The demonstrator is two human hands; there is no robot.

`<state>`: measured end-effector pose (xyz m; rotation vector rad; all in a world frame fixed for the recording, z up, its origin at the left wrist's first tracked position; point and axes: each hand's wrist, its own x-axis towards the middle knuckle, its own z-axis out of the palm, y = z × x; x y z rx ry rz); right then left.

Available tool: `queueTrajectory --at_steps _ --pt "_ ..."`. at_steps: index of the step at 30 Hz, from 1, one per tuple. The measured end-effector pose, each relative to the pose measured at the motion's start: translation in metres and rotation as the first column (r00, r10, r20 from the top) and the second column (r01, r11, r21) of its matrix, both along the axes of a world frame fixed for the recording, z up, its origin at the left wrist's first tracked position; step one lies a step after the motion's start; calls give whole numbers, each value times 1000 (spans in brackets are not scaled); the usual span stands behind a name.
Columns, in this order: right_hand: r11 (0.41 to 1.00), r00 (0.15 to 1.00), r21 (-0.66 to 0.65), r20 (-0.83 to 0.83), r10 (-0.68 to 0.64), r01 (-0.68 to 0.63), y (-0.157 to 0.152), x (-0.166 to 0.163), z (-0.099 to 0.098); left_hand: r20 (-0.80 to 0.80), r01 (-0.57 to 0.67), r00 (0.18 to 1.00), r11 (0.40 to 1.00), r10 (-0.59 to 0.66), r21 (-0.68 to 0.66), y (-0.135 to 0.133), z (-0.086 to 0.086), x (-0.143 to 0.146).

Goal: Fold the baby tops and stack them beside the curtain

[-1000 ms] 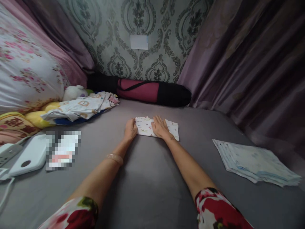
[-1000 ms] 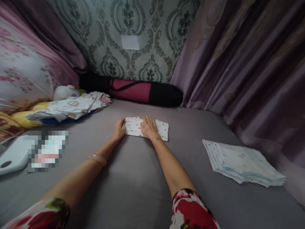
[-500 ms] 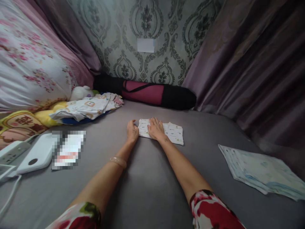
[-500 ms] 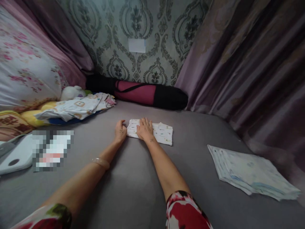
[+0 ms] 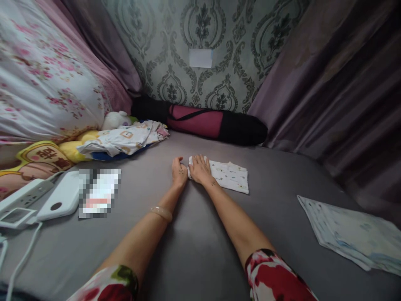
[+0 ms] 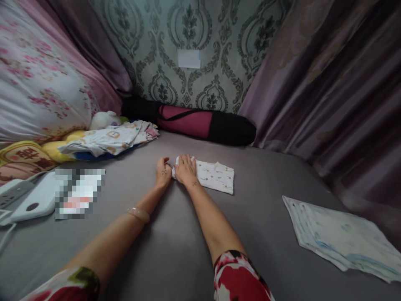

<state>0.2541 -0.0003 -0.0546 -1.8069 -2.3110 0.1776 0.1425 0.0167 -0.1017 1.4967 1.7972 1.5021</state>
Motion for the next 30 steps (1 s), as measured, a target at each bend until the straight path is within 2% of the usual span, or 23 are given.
queueTrajectory --at_steps 5,9,12,16,22,25,27,30 --pt "1000 1000 -3 -14 -5 5 1 -9 -8 -2 11 1000 1000 -11 -21 0 2 1" --pt "999 1000 -49 5 7 -7 2 -9 -2 -17 5 1000 1000 -5 -4 -1 7 1" --pt "998 998 -17 34 56 -55 2 -13 0 -25 0 1000 1000 0 -16 -2 10 2" --pt "995 993 -35 54 101 -99 -1 -19 -7 -23 23 999 999 -24 -43 -4 14 2" --pt "992 988 -52 -113 105 -111 2 -16 -3 2 80 997 997 -80 -24 -7 18 2" --pt "998 976 -32 -213 49 -57 2 1 5 -95 113 989 994 -112 2 -11 21 4" --pt "1000 979 20 -206 5 -1 -5 21 10 -225 154 964 987 -141 41 -17 24 8" --pt "996 993 61 -108 -50 57 -22 54 12 -455 317 858 943 -238 105 -29 28 16"
